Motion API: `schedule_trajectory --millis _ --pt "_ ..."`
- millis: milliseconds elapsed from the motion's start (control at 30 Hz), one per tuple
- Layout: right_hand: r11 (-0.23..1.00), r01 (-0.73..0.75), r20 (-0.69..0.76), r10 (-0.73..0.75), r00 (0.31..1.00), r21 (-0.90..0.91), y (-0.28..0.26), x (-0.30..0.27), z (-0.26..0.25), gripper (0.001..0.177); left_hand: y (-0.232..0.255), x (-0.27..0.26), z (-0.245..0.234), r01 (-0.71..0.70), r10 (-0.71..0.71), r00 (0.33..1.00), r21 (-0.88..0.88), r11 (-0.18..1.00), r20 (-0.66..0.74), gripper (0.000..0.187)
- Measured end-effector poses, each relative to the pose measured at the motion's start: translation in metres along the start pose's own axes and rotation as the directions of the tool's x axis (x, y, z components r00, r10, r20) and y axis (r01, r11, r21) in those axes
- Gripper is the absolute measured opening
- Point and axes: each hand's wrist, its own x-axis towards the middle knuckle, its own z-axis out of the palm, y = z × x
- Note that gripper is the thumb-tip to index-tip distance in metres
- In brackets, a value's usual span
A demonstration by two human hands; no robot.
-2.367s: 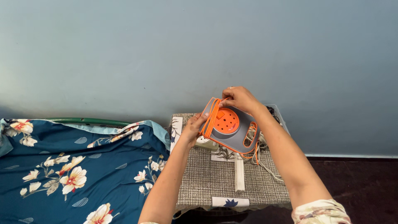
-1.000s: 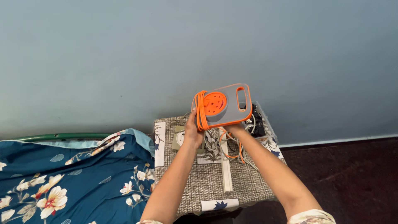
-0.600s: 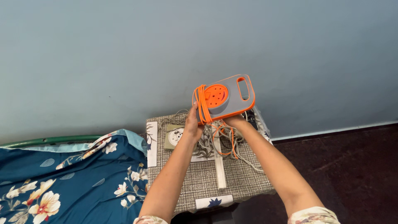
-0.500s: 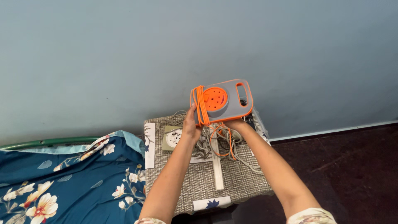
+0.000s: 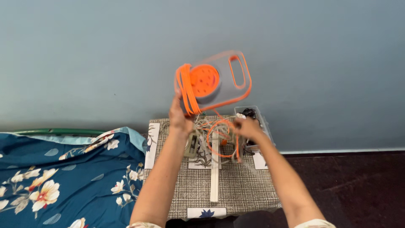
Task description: The person organizes tangled extension cords on a small table. They first wind an orange cord onto its reel, then wind a beige cord onto its reel, leaving both neatly coiled on the table.
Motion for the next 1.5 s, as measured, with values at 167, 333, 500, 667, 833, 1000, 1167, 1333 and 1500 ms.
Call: schedule_trajectory --millis 167,333,500,667,833,1000,1167,1333,1500 --pt "0.925 0.351 -0.522 -0.229 0.822 0.147 0.018 0.009 -0.065 0.026 0.071 -0.007 0.015 -0.181 0.192 0.978 -0.123 0.976 0.086 0.046" --pt "0.876 0.213 -0.368 -0.044 0.929 0.433 0.044 0.025 -0.076 0.024 0.095 -0.019 -0.001 -0.299 0.302 0.953 -0.097 0.949 0.017 0.047" --pt "0.923 -0.154 -0.392 0.295 0.871 0.353 0.088 0.027 -0.042 0.026 0.091 -0.022 -0.043 -0.315 0.307 0.947 -0.083 0.946 -0.096 0.046" --pt "0.953 -0.291 -0.587 0.282 0.759 0.082 0.117 0.026 -0.008 0.022 0.082 -0.024 -0.053 -0.296 0.274 0.940 -0.086 0.951 -0.202 0.045" --pt "0.939 -0.089 -0.663 0.300 0.686 0.333 0.118 0.037 -0.026 0.022 0.070 -0.023 -0.054 -0.289 0.275 0.940 -0.040 0.957 -0.203 0.046" --pt "0.569 0.424 -0.664 0.318 0.677 0.705 0.086 0.004 -0.152 0.024 0.081 -0.022 -0.065 -0.319 0.306 0.927 -0.025 0.947 -0.217 0.047" --pt "0.422 0.701 -0.813 0.194 0.549 0.575 0.075 -0.026 -0.272 0.045 0.108 -0.028 -0.072 -0.391 0.371 0.908 -0.077 0.917 -0.192 0.049" --pt "0.518 0.228 -0.363 0.176 0.915 0.825 0.051 -0.029 -0.288 0.080 0.119 -0.039 -0.072 -0.421 0.395 0.886 -0.064 0.905 -0.243 0.050" --pt "0.489 0.137 -0.198 0.075 0.977 0.861 0.000 -0.024 -0.270 0.091 0.115 -0.038 -0.081 -0.408 0.384 0.864 -0.007 0.913 -0.327 0.048"
